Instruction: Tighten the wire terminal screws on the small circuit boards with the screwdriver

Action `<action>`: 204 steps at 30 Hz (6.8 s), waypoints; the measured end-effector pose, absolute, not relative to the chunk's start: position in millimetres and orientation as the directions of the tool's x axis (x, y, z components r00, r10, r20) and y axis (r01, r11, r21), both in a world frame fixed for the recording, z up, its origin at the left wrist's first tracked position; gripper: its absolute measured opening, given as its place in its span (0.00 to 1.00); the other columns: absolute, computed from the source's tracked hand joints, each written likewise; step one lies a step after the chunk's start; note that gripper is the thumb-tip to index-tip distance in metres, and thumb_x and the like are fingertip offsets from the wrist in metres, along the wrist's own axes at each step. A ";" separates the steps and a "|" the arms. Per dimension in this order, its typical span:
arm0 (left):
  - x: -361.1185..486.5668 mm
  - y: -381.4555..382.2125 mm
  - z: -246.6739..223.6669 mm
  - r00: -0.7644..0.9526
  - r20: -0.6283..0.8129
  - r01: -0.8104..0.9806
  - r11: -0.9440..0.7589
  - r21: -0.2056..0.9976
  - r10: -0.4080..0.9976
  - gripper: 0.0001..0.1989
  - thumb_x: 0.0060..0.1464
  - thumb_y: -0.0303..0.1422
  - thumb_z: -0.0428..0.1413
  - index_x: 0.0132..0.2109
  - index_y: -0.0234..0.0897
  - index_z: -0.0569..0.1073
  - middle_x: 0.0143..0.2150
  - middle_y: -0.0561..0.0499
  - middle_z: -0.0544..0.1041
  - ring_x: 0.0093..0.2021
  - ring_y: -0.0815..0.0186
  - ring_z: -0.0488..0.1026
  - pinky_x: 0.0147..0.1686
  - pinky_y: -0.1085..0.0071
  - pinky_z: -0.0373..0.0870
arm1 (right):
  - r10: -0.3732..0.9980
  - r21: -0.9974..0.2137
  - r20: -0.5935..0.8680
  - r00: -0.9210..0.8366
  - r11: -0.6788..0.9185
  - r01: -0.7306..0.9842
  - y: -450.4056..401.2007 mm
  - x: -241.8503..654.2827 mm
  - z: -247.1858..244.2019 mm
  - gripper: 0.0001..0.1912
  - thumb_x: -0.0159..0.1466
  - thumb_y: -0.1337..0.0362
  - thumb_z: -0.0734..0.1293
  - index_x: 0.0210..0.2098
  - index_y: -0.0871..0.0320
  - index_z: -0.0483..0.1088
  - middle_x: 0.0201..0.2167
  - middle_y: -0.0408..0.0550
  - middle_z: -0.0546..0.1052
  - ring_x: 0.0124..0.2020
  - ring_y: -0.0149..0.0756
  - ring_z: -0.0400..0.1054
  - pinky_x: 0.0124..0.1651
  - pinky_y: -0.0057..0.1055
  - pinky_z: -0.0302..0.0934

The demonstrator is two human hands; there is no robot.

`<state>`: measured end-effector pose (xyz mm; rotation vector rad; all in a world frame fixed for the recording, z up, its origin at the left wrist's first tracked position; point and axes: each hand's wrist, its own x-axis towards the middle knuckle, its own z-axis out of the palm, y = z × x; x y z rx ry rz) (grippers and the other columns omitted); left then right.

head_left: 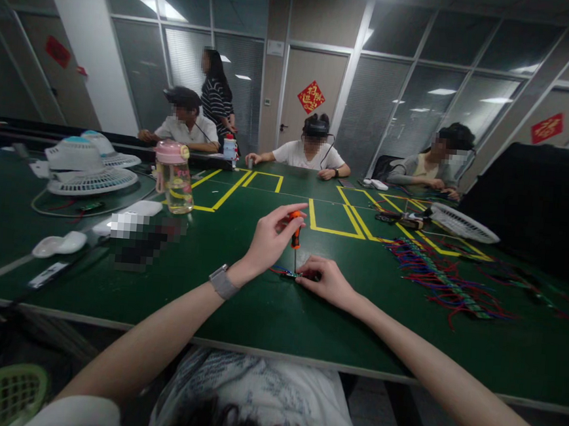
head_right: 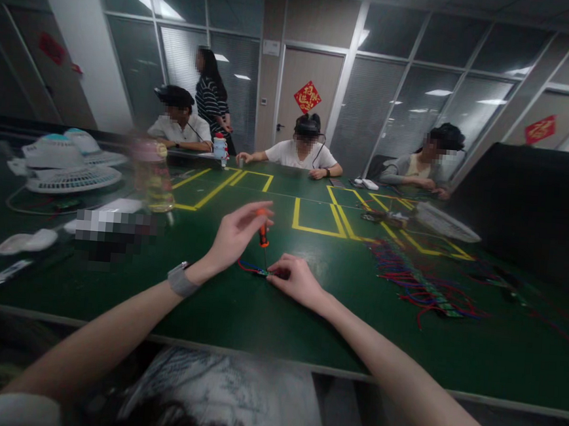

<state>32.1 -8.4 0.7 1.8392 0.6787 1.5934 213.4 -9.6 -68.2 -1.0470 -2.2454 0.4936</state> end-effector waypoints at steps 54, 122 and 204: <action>34.2 -6.9 -2.8 0.233 0.658 0.015 -0.679 0.734 0.716 0.23 0.57 0.28 0.54 0.60 0.41 0.66 0.45 0.47 0.74 0.34 0.71 0.76 0.37 0.73 0.77 | 0.781 -0.556 0.369 -0.504 0.620 0.554 -9.2 213.9 -68.6 0.06 0.58 0.65 0.69 0.33 0.60 0.77 0.28 0.45 0.72 0.28 0.31 0.66 0.32 0.28 0.61; 32.3 -6.8 -5.3 0.157 0.772 0.142 -0.788 0.599 0.616 0.16 0.60 0.31 0.51 0.56 0.41 0.69 0.47 0.47 0.73 0.43 0.67 0.73 0.38 0.74 0.74 | 0.779 -0.552 0.364 -0.510 0.622 0.556 -10.4 213.6 -66.8 0.05 0.58 0.66 0.70 0.34 0.61 0.77 0.28 0.45 0.72 0.28 0.30 0.66 0.32 0.27 0.60; 30.2 -6.6 -1.9 0.118 0.786 0.254 -0.784 0.567 0.606 0.14 0.59 0.32 0.53 0.52 0.39 0.71 0.41 0.49 0.72 0.40 0.68 0.71 0.39 0.72 0.72 | 0.775 -0.551 0.370 -0.513 0.627 0.551 -9.9 214.3 -67.9 0.06 0.58 0.65 0.69 0.33 0.60 0.77 0.28 0.46 0.72 0.28 0.31 0.67 0.32 0.28 0.61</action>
